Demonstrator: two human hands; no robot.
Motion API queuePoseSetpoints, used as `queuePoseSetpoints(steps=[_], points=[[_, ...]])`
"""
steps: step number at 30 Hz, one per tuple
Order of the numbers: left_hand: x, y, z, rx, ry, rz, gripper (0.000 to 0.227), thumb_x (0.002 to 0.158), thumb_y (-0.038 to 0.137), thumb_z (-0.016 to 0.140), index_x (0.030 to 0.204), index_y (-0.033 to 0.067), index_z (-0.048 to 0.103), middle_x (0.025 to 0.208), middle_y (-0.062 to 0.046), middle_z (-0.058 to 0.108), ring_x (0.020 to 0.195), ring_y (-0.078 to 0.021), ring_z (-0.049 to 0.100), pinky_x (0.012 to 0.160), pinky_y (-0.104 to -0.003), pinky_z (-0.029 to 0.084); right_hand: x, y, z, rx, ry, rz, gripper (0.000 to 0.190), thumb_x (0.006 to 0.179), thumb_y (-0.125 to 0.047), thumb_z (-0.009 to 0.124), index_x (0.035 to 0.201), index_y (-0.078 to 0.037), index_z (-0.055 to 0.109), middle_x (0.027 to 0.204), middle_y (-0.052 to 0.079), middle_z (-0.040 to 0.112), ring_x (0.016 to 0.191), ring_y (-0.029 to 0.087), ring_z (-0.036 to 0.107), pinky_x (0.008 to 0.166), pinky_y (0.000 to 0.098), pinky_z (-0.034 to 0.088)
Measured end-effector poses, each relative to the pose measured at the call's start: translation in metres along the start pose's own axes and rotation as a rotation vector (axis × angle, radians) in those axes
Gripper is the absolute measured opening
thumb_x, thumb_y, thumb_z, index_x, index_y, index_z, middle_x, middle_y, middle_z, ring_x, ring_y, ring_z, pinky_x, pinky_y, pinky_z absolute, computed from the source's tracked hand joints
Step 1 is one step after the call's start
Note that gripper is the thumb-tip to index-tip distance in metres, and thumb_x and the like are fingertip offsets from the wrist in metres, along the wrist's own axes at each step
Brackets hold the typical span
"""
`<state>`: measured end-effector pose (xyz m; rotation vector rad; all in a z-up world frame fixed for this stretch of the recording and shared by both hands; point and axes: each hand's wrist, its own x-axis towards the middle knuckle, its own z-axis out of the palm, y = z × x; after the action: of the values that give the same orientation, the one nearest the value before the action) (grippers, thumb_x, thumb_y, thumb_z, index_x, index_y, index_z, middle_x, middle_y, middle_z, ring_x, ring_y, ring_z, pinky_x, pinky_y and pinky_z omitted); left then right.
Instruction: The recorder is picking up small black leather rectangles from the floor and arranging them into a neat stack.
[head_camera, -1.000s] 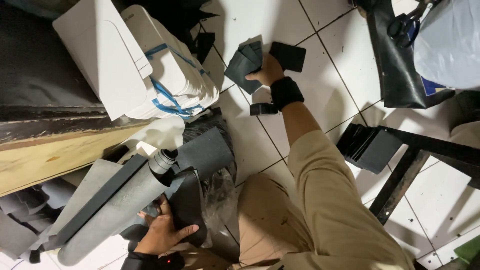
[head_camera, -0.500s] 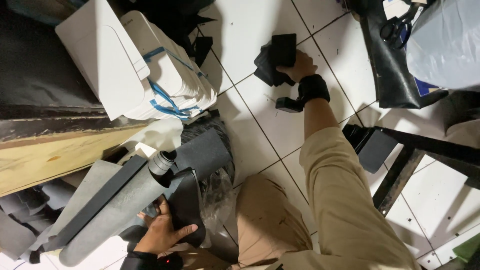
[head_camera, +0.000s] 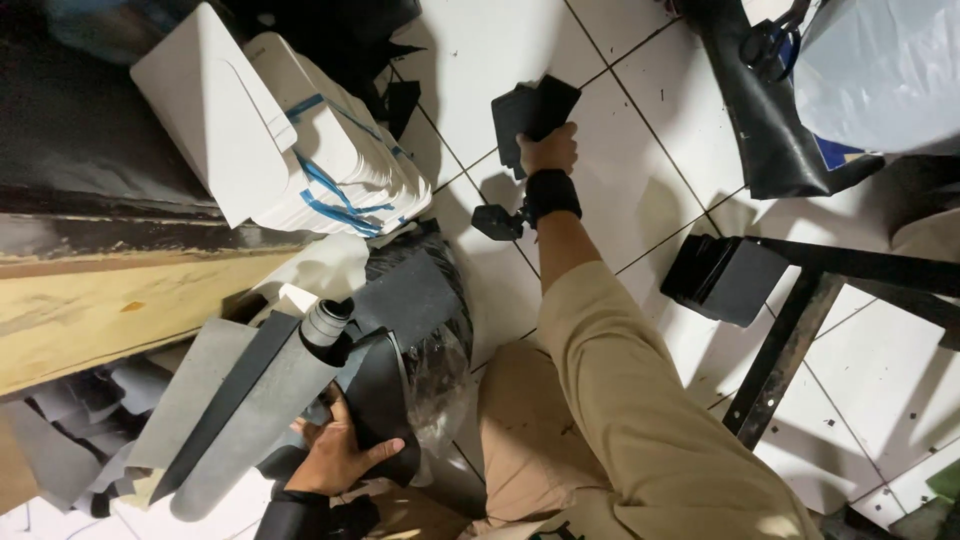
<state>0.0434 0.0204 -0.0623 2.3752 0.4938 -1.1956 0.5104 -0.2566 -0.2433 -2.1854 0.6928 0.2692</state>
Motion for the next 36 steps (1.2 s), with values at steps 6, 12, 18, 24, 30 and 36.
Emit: queuePoseSetpoints(steps=[6, 12, 18, 24, 30, 36], points=[[0.002, -0.001, 0.002, 0.009, 0.082, 0.042, 0.157, 0.065, 0.082, 0.075, 0.15, -0.0158, -0.015, 0.159, -0.039, 0.006, 0.15, -0.052, 0.006, 0.115, -0.069, -0.008, 0.028, 0.028, 0.015, 0.08, 0.021, -0.15, 0.075, 0.073, -0.024, 0.094, 0.118, 0.002, 0.041, 0.115, 0.025, 0.065, 0.109, 0.041, 0.067, 0.092, 0.0442, 0.059], [0.003, -0.006, 0.002, -0.039, 0.153, 0.143, 0.154, 0.065, 0.075, 0.077, 0.152, -0.0128, -0.015, 0.16, -0.038, 0.007, 0.152, -0.0491, 0.005, 0.114, -0.067, -0.015, -0.005, 0.081, -0.091, 0.423, -0.012, -0.359, 0.064, 0.079, -0.009, 0.09, 0.123, 0.001, 0.045, 0.118, 0.02, 0.066, 0.111, 0.033, 0.067, 0.096, 0.0418, 0.058], [-0.006, -0.006, -0.002, -0.106, 0.281, 0.26, 0.149, 0.067, 0.065, 0.082, 0.155, -0.0113, -0.012, 0.158, -0.042, 0.014, 0.154, -0.0481, 0.007, 0.117, -0.058, -0.016, -0.065, 0.132, -0.246, 0.76, 0.099, -0.444, 0.063, 0.086, 0.004, 0.086, 0.135, -0.003, 0.047, 0.126, 0.015, 0.065, 0.116, 0.026, 0.065, 0.103, 0.0372, 0.055], [-0.034, -0.009, -0.008, -0.225, 0.41, 0.339, 0.126, 0.077, 0.056, 0.079, 0.161, -0.0065, 0.009, 0.149, -0.036, 0.04, 0.146, -0.0431, 0.03, 0.12, -0.05, 0.007, -0.1, 0.163, -0.324, 0.782, 0.339, -0.34, 0.067, 0.085, 0.004, 0.084, 0.14, -0.005, 0.047, 0.129, 0.014, 0.067, 0.117, 0.026, 0.066, 0.104, 0.0351, 0.052], [-0.068, -0.002, -0.012, -0.382, 0.478, 0.254, 0.101, 0.08, 0.043, 0.078, 0.162, 0.0044, 0.034, 0.136, -0.027, 0.056, 0.13, -0.0345, 0.054, 0.113, -0.039, 0.041, -0.11, 0.195, -0.336, 0.704, 0.467, -0.353, 0.069, 0.083, 0.003, 0.086, 0.14, -0.004, 0.049, 0.128, 0.013, 0.068, 0.119, 0.026, 0.067, 0.105, 0.0347, 0.051], [-0.083, -0.013, 0.001, -0.362, 0.563, 0.418, 0.093, 0.085, 0.038, 0.079, 0.158, -0.0019, 0.037, 0.161, -0.033, 0.028, 0.154, -0.0378, 0.026, 0.12, -0.04, 0.026, -0.123, 0.208, -0.33, 0.666, 0.453, -0.391, 0.058, 0.082, 0.003, 0.085, 0.132, -0.001, 0.058, 0.125, 0.013, 0.07, 0.116, 0.025, 0.068, 0.104, 0.0351, 0.052]])
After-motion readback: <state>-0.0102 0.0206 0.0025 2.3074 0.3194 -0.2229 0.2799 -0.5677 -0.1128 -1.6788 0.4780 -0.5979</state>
